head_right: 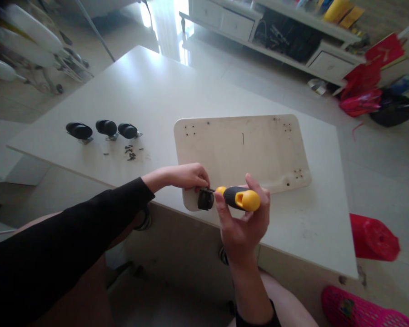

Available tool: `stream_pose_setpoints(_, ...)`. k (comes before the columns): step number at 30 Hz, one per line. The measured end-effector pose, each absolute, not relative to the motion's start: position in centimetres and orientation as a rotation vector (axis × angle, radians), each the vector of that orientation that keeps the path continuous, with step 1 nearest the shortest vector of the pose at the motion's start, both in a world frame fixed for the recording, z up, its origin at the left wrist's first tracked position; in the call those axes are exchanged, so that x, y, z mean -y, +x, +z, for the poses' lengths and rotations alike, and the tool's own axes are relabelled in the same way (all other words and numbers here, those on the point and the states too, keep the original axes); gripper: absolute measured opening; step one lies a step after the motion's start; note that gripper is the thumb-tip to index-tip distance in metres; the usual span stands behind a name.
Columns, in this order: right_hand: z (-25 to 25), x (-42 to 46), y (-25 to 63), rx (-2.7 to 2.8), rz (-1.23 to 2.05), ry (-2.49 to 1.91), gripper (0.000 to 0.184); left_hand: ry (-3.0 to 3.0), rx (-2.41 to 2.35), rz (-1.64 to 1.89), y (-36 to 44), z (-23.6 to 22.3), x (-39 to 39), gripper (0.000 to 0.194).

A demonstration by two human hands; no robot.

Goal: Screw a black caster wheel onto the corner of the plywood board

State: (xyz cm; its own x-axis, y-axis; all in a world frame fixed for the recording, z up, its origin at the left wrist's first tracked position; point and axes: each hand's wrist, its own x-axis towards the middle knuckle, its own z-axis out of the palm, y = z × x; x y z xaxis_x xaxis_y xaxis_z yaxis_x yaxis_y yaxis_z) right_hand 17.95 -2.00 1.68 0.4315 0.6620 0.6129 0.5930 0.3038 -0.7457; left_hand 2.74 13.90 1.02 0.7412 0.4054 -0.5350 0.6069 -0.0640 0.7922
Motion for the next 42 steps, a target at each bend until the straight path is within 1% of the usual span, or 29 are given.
stream_pose_setpoints(3, 1.9, 2.1, 17.8, 1.201, 0.104, -1.342, 0.081, 1.690, -0.822, -0.205, 2.8, 1.0, -13.9, 0.021)
stream_pose_setpoints(7, 2.3, 2.0, 17.6, 1.240, 0.252, -1.256, 0.075, 1.688, -0.812, -0.211, 2.8, 0.9, -13.9, 0.021)
stream_pose_setpoints(13, 2.1, 1.6, 18.3, 1.260, 0.020, -1.449, 0.082, 1.689, -0.839, -0.214, 2.9, 1.1, -13.9, 0.020)
stream_pose_setpoints(17, 2.4, 1.4, 18.2, 1.212, 0.054, -1.359, 0.084, 1.674, -0.837, -0.211, 2.8, 1.1, -13.8, 0.020)
stream_pose_setpoints(21, 2.8, 1.0, 17.6, 1.025, 0.145, -1.303, 0.080, 1.682, -0.819, -0.217, 2.8, 0.7, -13.9, 0.022)
stream_pose_setpoints(25, 2.8, 0.9, 17.2, 0.983, 0.253, -1.260, 0.063, 1.679, -0.806, -0.202, 2.8, 0.5, -14.0, 0.021)
stream_pose_setpoints(27, 2.7, 0.9, 17.3, 1.001, 0.270, -1.250, 0.059, 1.685, -0.807, -0.199, 2.8, 0.6, -14.0, 0.021)
stream_pose_setpoints(32, 2.6, 1.0, 17.7, 1.076, 0.136, -1.275, 0.071, 1.682, -0.812, -0.212, 2.8, 0.8, -13.9, 0.022)
stream_pose_setpoints(39, 2.8, 1.2, 17.3, 1.203, 0.172, -1.210, 0.066, 1.697, -0.808, -0.219, 2.9, 0.4, -13.9, 0.024)
stream_pose_setpoints(42, 2.2, 1.1, 17.4, 1.247, 0.128, -1.250, 0.070, 1.688, -0.808, -0.216, 2.8, 0.5, -13.9, 0.024)
